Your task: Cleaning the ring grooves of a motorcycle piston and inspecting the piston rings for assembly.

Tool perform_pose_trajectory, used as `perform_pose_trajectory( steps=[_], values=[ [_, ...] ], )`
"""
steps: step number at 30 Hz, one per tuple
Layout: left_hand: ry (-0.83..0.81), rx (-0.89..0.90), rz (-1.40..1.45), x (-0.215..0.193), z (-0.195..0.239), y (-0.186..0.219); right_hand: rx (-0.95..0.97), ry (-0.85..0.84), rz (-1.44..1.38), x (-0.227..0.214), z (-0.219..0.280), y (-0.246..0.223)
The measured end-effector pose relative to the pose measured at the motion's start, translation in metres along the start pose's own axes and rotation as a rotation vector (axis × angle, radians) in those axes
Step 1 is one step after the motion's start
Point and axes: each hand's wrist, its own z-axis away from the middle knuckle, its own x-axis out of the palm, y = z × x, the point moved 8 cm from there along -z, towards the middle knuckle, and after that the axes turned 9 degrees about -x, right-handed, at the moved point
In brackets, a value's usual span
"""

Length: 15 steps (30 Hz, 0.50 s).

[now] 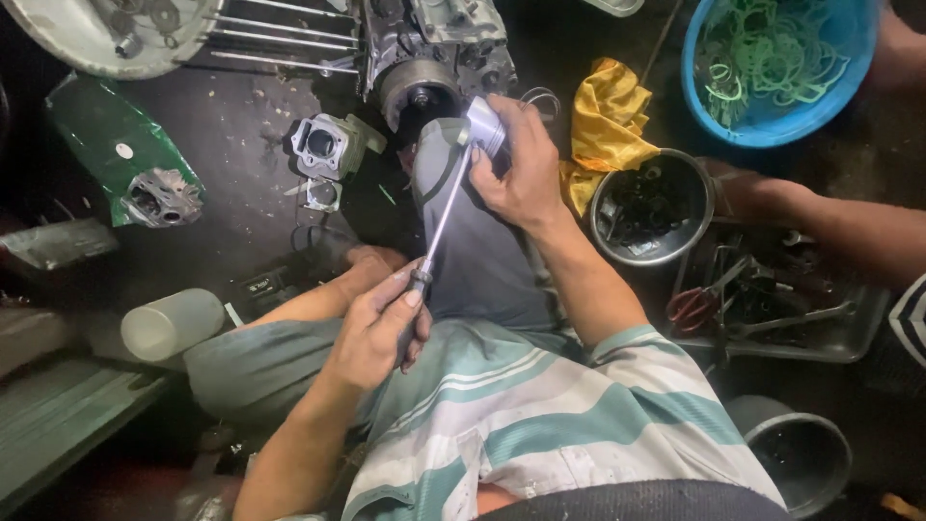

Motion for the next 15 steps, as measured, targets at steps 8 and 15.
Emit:
perform_pose_trajectory(
  steps=[8, 15],
  values=[
    [0.284, 0.141, -0.740, -0.003, 0.000, 0.014, -0.062, 0.042, 0.013, 0.002, -0.004, 0.001],
    [0.427, 0.033, -1.127, 0.003, -0.005, -0.001, -0.151, 0.073, 0.005, 0.005, -0.014, -0.003]
  ],
)
